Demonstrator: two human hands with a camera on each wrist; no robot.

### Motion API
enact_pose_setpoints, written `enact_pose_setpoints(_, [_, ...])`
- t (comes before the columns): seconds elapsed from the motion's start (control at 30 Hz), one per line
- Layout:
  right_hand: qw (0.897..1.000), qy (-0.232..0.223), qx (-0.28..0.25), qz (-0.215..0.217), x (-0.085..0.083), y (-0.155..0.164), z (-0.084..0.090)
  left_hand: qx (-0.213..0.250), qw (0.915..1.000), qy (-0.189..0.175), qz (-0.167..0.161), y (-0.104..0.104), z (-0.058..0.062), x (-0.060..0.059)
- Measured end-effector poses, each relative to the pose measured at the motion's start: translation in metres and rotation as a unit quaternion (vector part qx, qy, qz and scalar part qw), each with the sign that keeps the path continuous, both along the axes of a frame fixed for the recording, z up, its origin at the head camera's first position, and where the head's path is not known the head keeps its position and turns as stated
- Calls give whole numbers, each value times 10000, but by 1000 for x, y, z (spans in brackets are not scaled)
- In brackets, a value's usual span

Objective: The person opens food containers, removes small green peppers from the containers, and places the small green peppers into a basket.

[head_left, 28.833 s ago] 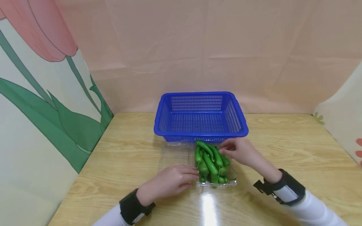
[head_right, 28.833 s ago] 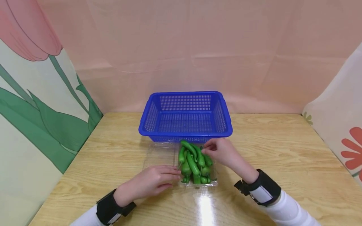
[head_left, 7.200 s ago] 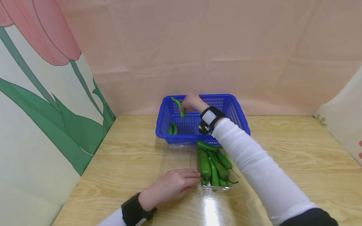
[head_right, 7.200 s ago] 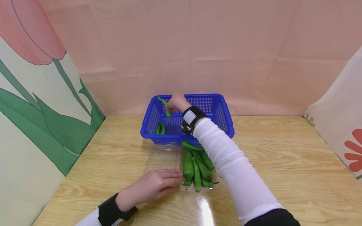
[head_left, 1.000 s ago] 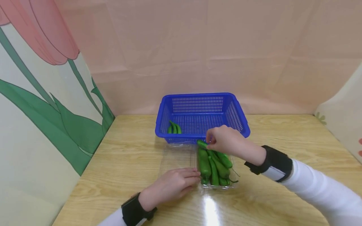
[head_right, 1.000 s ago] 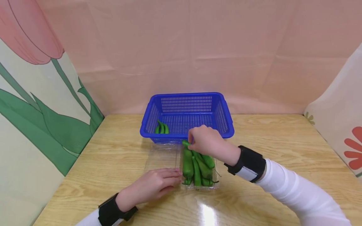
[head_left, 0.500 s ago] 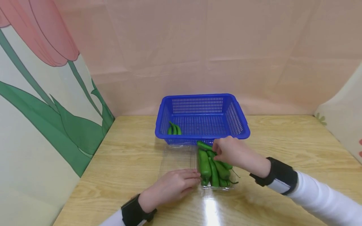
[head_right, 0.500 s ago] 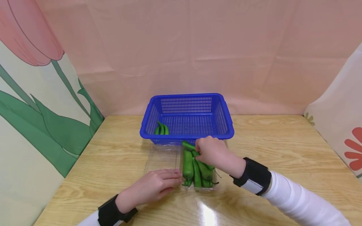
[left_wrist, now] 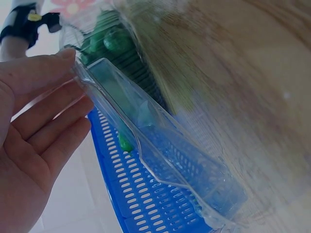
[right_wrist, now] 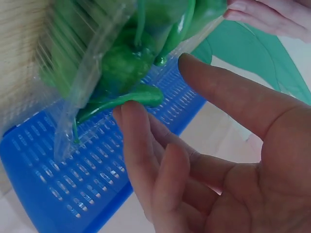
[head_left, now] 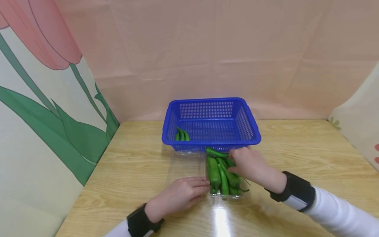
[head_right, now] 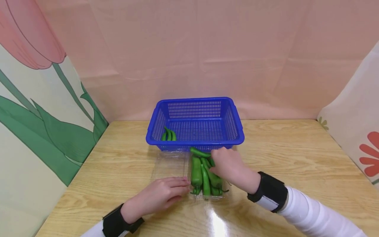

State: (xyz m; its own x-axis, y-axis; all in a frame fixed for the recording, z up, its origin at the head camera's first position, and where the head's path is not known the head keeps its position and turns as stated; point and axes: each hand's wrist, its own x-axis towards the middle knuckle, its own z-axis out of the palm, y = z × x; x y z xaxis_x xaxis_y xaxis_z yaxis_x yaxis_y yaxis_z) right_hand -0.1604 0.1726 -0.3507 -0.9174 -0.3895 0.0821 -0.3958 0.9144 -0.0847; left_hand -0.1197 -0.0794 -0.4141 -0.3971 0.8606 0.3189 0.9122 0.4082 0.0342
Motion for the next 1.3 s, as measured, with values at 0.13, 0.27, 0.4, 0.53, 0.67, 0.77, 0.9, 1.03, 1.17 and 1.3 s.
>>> enact_pose_setpoints(0.13, [9998,93,115,-115,2,1,-5,-9,10000,25,17,0,0,0])
enact_pose_setpoints(0.27, [9996,196,136,-129,3,2,-12,-45,9999,87,22,1,-1,0])
enact_pose_setpoints(0.4, [9998,165,51,-140,3,2,-15,-67,9999,151,13,1,-1,0])
enact_pose_setpoints(0.53, [9999,20,18,-155,3,3,-14,-44,9999,137,9,1,-1,0])
enact_pose_setpoints(0.67, [9997,-176,37,-157,2,3,-13,-37,9999,104,30,1,0,0])
enact_pose_setpoints(0.77, [9995,-291,44,-141,1,3,-12,-9,9999,106,36,1,0,0])
enact_pose_setpoints(0.9, [9997,-253,46,-43,0,3,-13,52,9999,145,2,1,-1,0])
enact_pose_setpoints(1.03, [9999,-19,85,53,0,3,-16,62,9999,149,-13,0,-2,0])
enact_pose_setpoints(1.17, [9999,151,-13,59,0,1,-18,66,9998,179,-34,0,-2,0])
enact_pose_setpoints(1.3, [9993,303,-146,145,-1,1,-18,51,9998,179,-39,0,0,-1])
